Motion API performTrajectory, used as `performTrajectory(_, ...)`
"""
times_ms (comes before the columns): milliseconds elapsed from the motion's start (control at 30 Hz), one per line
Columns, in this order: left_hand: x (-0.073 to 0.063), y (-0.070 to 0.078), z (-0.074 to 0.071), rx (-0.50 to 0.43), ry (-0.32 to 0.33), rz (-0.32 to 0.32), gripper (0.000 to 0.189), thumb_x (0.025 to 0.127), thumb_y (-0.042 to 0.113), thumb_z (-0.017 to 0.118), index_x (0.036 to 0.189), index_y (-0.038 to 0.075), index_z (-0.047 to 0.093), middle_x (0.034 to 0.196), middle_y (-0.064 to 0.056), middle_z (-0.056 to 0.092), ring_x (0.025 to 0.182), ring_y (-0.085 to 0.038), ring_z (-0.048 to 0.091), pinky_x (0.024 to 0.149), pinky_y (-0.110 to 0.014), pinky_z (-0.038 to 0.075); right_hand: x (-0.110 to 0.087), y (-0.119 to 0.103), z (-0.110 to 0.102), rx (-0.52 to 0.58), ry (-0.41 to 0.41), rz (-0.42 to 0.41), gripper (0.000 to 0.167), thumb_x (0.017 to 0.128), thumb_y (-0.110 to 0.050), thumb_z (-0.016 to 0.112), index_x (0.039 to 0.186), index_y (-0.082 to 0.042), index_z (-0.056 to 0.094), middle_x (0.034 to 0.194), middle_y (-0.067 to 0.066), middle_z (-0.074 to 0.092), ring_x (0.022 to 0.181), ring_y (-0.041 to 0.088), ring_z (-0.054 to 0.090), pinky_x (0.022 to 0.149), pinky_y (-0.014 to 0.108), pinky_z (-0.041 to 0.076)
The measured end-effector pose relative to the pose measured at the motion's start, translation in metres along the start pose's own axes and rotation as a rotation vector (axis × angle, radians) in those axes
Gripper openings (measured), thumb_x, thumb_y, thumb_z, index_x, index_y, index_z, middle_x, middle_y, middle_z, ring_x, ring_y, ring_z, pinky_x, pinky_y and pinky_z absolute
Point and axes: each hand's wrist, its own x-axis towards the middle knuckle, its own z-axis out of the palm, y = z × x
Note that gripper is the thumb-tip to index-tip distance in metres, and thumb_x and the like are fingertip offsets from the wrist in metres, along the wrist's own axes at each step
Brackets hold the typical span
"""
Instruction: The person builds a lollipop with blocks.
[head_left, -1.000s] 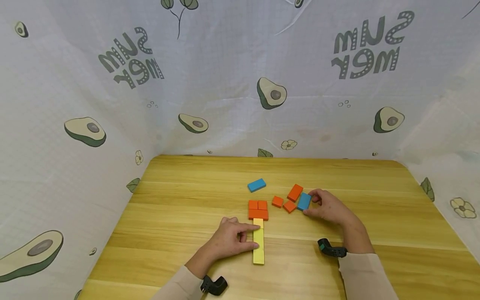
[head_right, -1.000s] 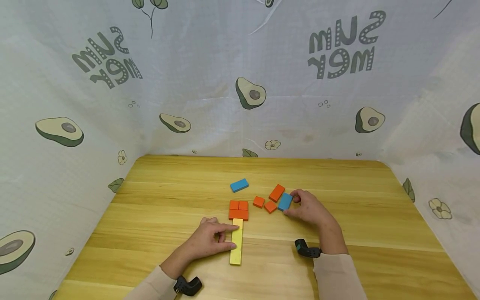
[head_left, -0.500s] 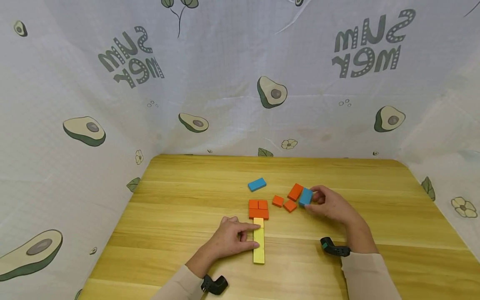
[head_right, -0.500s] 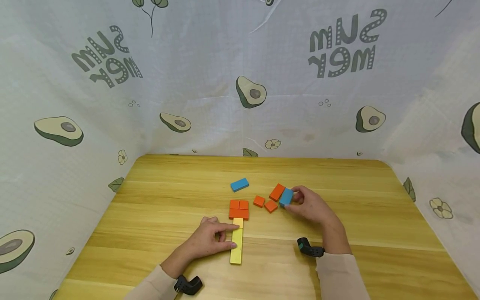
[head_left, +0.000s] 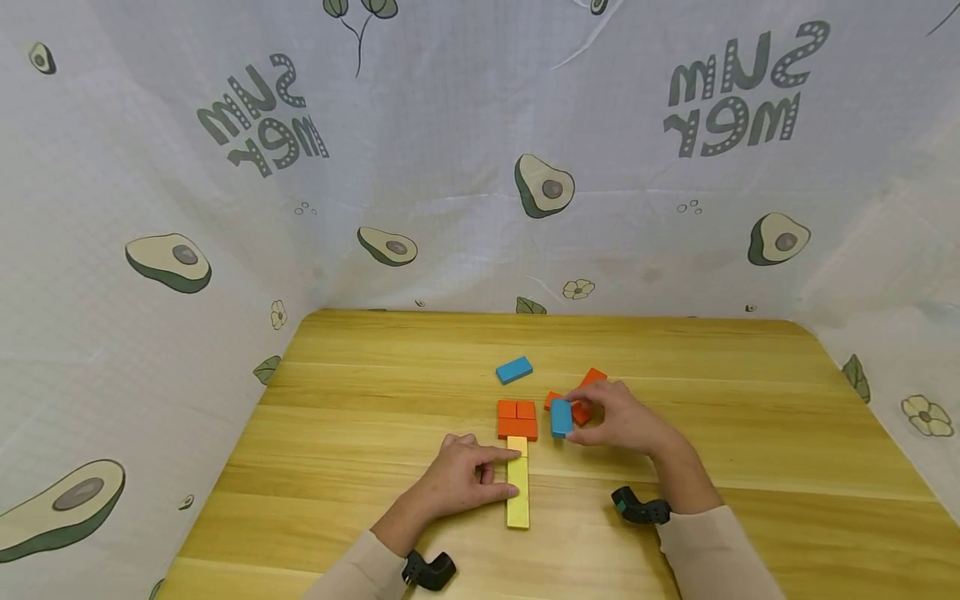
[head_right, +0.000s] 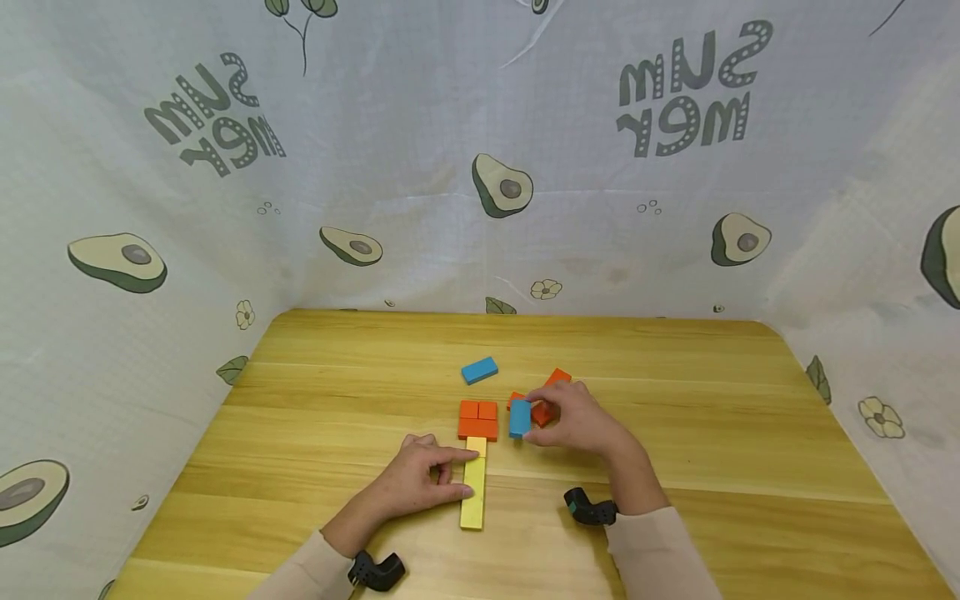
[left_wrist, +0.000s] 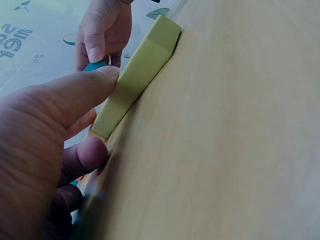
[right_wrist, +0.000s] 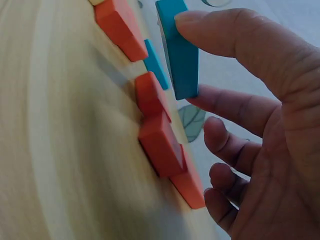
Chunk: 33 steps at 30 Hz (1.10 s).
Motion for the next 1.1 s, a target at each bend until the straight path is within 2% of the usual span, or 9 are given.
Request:
performTrajectory(233, 0.001, -0.001, 0.000, 0.009, -0.001, -0.004, 0.047, 0.087, 0.050, 0.079, 0.130, 0.033, 0.071, 0.061, 0.024, 0.051, 0.066, 0.006, 0.036, 0.081, -0.024, 0.027, 0.005, -0.006, 0.010, -0.070, -0.071, 0.018, 0.059, 0.076, -0.043, 0.088, 0.127, -0.017, 0.070, 0.102, 0.002, 0.054, 0.097, 0.023, 0.040, 0.076, 0.036, 0.039)
performTrajectory(467, 0.002, 0.000, 0.000, 0.012, -0.006, -0.012, 0.047, 0.087, 0.050, 0.079, 0.130, 0.033, 0.071, 0.061, 0.025, 0.051, 0.066, 0.006, 0.037, 0.080, -0.024, 0.027, 0.009, -0.007, 0.011, -0.161, -0.037, 0.060, 0.061, 0.076, -0.042, 0.088, 0.129, -0.017, 0.070, 0.099, 0.002, 0.052, 0.097, 0.025, 0.040, 0.077, 0.038, 0.033)
performTrajectory(700, 0.001, 0.001, -0.001, 0.012, -0.013, -0.022, 0.047, 0.087, 0.050, 0.079, 0.130, 0.033, 0.071, 0.061, 0.025, 0.051, 0.066, 0.006, 0.037, 0.080, -0.024, 0.026, 0.021, -0.004, 0.008, -0.187, -0.002, 0.083, 0.061, 0.080, -0.040, 0.085, 0.134, -0.017, 0.068, 0.094, 0.003, 0.048, 0.092, 0.026, 0.039, 0.075, 0.037, 0.027)
performTrajectory(1100, 0.001, -0.001, 0.000, 0.018, -0.004, -0.009, 0.047, 0.087, 0.050, 0.079, 0.130, 0.034, 0.071, 0.061, 0.026, 0.051, 0.066, 0.006, 0.037, 0.080, -0.024, 0.026, 0.039, -0.006, 0.010, -0.191, -0.044, 0.129, 0.066, 0.084, -0.044, 0.082, 0.142, -0.020, 0.062, 0.096, 0.005, 0.048, 0.093, 0.024, 0.039, 0.076, 0.038, 0.027)
